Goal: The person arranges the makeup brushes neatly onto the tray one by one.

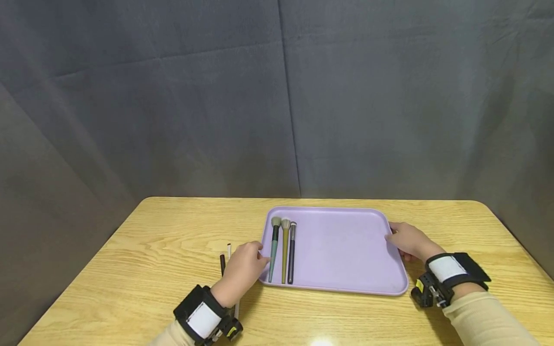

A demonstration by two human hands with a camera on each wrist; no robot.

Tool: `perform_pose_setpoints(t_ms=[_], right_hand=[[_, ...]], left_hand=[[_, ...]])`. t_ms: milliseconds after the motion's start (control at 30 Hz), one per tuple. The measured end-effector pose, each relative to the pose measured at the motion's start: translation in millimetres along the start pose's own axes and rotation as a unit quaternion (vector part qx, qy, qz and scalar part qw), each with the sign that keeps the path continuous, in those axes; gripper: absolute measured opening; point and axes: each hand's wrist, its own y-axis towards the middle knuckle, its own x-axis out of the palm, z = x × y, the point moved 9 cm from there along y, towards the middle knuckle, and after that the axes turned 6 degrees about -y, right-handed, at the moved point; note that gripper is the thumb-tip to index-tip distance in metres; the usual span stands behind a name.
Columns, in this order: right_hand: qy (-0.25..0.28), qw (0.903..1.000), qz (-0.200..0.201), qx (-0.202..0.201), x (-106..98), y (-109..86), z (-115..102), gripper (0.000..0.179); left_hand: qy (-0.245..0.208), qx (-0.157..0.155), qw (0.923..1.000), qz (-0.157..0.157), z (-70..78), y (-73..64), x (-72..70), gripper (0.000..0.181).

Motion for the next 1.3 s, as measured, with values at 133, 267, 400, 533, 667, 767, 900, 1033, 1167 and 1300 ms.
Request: perform_pose_setpoints(t_ms=[133, 267, 400, 533, 667, 767, 900, 1033, 1167, 1300], right_hand=[[0.003, 1.0000, 0.001, -0.003, 1, 0.8, 0, 0.062], [0.002, 1.0000, 0.004, -0.007, 2, 0.2, -1, 0.062], [-0.006, 0.9999, 0.006, -0.006, 1, 0.1, -1, 0.063], [-0.011, 0.9999, 0.003, -0.004, 0, 0.6, 1, 0.063], [-0.009, 1.0000, 0.001, -0.001, 1, 0.6, 2, 0.063], [-0.006, 1.0000, 0.001, 0.000, 1, 0.2, 2, 0.062], [-0.009, 1.0000, 0.002, -0.002, 1, 0.0, 2, 0.062], [-0.009, 1.0000, 0.001, -0.003, 2, 0.2, 2, 0.062], [-0.007, 1.0000, 0.000, -0.002, 3, 0.3, 2, 0.063], [-0.007, 1.0000, 0.002, -0.002, 3, 0.2, 1, 0.062]], left_hand=[[0.019, -0.007, 0.9998, -0.002, -7.8, -4.0, -6.1, 0.016], [0.040, -0.021, 0.9989, -0.010, -19.3, -8.9, -11.6, 0.017], [0.061, -0.030, 0.9977, -0.008, -28.8, -13.1, -17.9, 0.017], [0.063, -0.049, 0.9967, -0.017, -36.3, -16.7, -19.7, 0.018], [0.054, -0.068, 0.9958, -0.030, -42.4, -19.3, -17.9, 0.019], [0.053, -0.071, 0.9956, -0.031, -45.7, -20.5, -17.2, 0.013], [0.052, -0.065, 0.9959, -0.037, -48.0, -21.7, -16.1, 0.017], [0.059, -0.061, 0.9954, -0.045, -49.1, -21.2, -15.3, 0.019], [0.065, -0.066, 0.9943, -0.053, -50.1, -20.3, -14.8, 0.018], [0.064, -0.078, 0.9926, -0.068, -51.3, -21.8, -13.6, 0.021]])
